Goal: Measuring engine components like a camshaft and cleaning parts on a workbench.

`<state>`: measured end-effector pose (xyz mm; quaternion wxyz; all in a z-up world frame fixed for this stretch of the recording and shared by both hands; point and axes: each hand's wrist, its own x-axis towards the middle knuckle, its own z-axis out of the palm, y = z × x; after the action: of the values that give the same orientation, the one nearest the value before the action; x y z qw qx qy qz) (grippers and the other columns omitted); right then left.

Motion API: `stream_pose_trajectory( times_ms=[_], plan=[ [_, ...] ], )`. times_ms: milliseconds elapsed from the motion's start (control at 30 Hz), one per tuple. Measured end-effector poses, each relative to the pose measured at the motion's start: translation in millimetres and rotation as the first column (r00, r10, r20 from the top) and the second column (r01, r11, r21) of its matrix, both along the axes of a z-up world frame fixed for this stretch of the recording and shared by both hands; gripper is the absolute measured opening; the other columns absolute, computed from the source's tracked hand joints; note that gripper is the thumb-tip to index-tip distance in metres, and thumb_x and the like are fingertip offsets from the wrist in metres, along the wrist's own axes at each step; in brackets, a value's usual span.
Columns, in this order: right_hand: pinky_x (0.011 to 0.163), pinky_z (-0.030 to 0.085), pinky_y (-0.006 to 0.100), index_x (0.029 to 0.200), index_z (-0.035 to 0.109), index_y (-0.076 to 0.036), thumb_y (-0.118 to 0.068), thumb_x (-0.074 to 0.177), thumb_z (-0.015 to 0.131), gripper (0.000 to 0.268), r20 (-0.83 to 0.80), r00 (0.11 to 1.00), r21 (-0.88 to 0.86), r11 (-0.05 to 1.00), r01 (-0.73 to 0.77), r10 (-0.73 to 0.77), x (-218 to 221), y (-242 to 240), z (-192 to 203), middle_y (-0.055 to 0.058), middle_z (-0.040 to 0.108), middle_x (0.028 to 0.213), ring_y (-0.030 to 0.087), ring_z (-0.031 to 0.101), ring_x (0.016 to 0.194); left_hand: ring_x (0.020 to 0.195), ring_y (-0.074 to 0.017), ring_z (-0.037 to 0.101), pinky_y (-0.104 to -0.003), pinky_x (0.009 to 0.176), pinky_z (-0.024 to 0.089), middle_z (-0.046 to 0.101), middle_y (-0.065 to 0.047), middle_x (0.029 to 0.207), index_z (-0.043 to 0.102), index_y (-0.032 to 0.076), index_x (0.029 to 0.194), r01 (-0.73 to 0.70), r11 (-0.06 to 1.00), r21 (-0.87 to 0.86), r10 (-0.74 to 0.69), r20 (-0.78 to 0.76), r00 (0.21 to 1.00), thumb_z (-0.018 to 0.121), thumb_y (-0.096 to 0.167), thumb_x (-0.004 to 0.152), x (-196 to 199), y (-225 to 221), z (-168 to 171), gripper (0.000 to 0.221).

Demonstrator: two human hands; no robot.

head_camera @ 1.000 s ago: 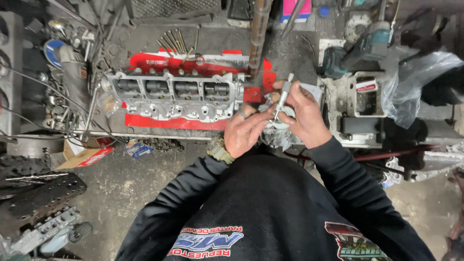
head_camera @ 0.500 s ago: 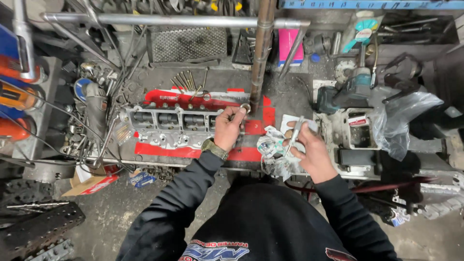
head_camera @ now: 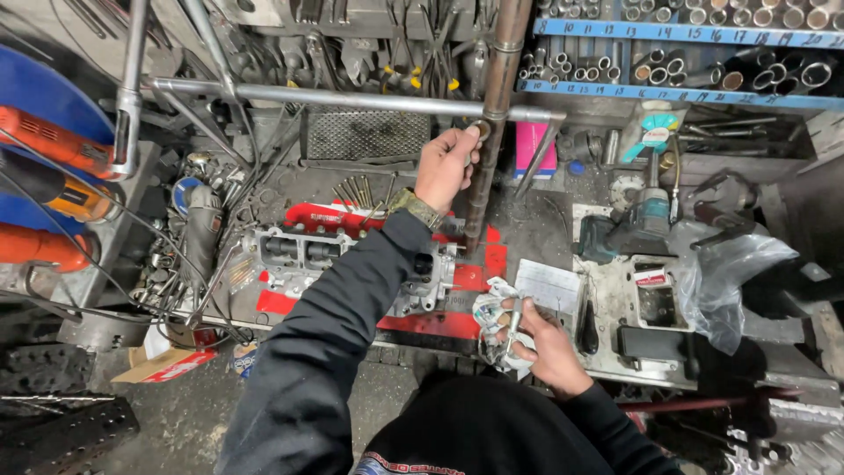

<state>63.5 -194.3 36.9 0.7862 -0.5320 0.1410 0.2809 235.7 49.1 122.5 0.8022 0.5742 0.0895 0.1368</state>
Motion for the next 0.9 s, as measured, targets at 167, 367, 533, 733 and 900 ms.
stream_pose_trajectory(
  times_ms=[167,367,533,733,900],
  plan=[
    [0.041,0.024,0.025,0.135,0.063,0.004,-0.04,0.11,0.049,0.053,-0.044,0.998,0.037,0.998,-0.05,0.052,3,-7,-9,0.02,0.066,0.105,0.025,0.065,0.083,0.05,-0.0062,0.044,-0.022,0.043,0.033,0.061,0.001,0.071,0.068,0.006,0.09,0.12,0.992,-0.031,-0.119,0.009,0.993,0.066,0.035,0.1,23,12,60,0.03],
    [0.04,0.026,0.025,0.135,0.062,0.004,-0.041,0.109,0.049,0.053,-0.035,0.999,0.035,0.999,-0.04,0.041,2,-7,-8,0.02,0.067,0.102,0.025,0.066,0.083,0.045,-0.0044,0.042,-0.022,0.038,0.032,0.06,0.003,0.066,0.069,0.008,0.085,0.111,0.989,0.094,-0.124,0.148,0.981,0.064,0.038,0.098,70,18,123,0.033],
    [0.04,0.025,0.024,0.134,0.061,0.004,-0.039,0.111,0.049,0.051,-0.016,1.0,0.075,0.997,-0.015,0.017,3,-13,-12,0.02,0.067,0.101,0.025,0.066,0.083,0.043,-0.0057,0.044,-0.024,0.038,0.033,0.062,0.002,0.064,0.07,0.007,0.08,0.059,0.993,0.099,-0.076,0.173,0.982,0.066,0.037,0.094,95,20,160,0.034],
    [0.041,0.024,0.025,0.133,0.062,0.003,-0.038,0.111,0.049,0.049,-0.001,1.0,0.034,0.999,-0.022,0.022,3,-13,-5,0.02,0.068,0.1,0.024,0.067,0.081,0.044,-0.007,0.046,-0.023,0.037,0.032,0.063,-0.001,0.063,0.073,0.006,0.078,0.055,0.997,0.047,-0.064,0.238,0.969,0.065,0.023,0.095,96,30,174,0.026],
    [0.043,0.025,0.025,0.135,0.064,0.003,-0.041,0.108,0.051,0.053,-0.027,0.999,0.013,0.999,-0.037,0.038,4,-10,-3,0.02,0.066,0.1,0.025,0.066,0.083,0.043,-0.0056,0.042,-0.022,0.037,0.03,0.059,0.002,0.061,0.068,0.008,0.075,0.072,0.996,0.053,-0.079,0.156,0.985,0.065,0.03,0.093,82,29,180,0.029]
  ],
)
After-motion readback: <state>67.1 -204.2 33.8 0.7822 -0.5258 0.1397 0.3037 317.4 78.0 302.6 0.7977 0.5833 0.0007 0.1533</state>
